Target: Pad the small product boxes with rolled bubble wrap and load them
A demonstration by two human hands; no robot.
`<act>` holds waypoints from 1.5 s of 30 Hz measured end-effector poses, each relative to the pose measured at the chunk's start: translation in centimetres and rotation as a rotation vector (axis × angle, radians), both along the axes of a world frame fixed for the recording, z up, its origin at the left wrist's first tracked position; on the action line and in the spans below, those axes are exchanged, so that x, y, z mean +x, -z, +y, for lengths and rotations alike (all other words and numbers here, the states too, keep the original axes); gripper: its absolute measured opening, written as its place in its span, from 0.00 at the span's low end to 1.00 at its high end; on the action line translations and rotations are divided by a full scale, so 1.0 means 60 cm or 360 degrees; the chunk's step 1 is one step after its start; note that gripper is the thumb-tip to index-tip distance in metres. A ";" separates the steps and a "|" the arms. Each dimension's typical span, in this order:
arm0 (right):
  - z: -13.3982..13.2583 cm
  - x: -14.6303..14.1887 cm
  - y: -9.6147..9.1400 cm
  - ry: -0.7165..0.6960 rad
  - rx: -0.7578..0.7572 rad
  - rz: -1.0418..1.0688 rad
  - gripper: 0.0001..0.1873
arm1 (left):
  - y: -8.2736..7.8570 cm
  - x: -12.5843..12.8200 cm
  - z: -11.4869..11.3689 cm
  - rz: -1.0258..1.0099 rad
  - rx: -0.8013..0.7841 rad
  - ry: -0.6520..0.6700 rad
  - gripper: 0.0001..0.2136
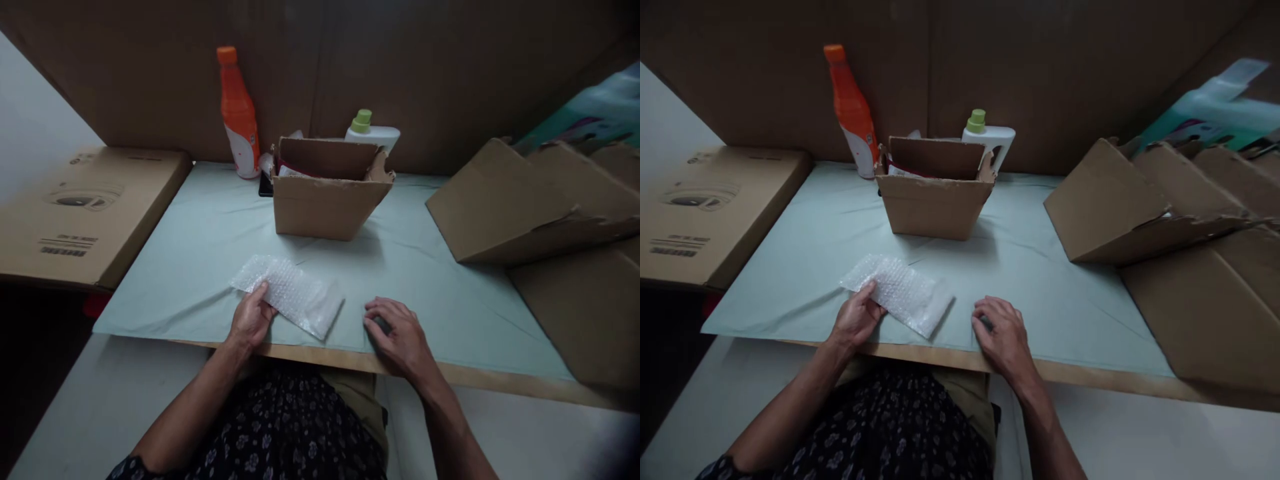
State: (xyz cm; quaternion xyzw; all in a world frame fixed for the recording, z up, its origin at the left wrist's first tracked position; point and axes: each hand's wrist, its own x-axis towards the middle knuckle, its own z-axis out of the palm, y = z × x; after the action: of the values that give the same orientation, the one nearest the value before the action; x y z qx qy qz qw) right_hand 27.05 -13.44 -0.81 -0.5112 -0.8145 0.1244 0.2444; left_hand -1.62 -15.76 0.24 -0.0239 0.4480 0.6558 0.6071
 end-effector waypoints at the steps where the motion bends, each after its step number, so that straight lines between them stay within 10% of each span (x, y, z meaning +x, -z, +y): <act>1: -0.005 0.006 -0.010 0.0016 0.0033 0.0025 0.08 | 0.001 -0.001 0.000 0.0008 0.0006 0.0014 0.06; 11: 0.044 -0.155 -0.068 -0.1012 -0.0234 -0.0433 0.42 | 0.005 0.005 -0.001 0.0109 0.0076 0.0071 0.05; 19: 0.000 -0.064 -0.063 -0.0858 -0.0146 -0.0597 0.14 | 0.017 0.000 0.002 0.0198 0.0055 0.0057 0.09; 29: -0.146 -0.047 -0.021 -0.0684 0.0194 -0.0042 0.28 | -0.010 -0.008 0.029 0.0968 0.0495 0.0664 0.19; 37: -0.154 -0.065 -0.003 -0.0658 0.0197 -0.0155 0.28 | 0.000 -0.022 0.097 0.1092 0.0218 0.0769 0.26; 45: -0.138 -0.060 -0.046 -0.0636 0.0475 -0.0112 0.28 | 0.025 -0.028 0.120 0.1074 0.0258 0.0848 0.11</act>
State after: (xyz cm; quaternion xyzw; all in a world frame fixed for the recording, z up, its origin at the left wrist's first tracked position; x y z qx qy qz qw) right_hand 23.45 -21.71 1.97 -0.3024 -0.9168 0.0306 0.2591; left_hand -3.31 -8.56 -1.26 0.3561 0.5589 0.4804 0.5745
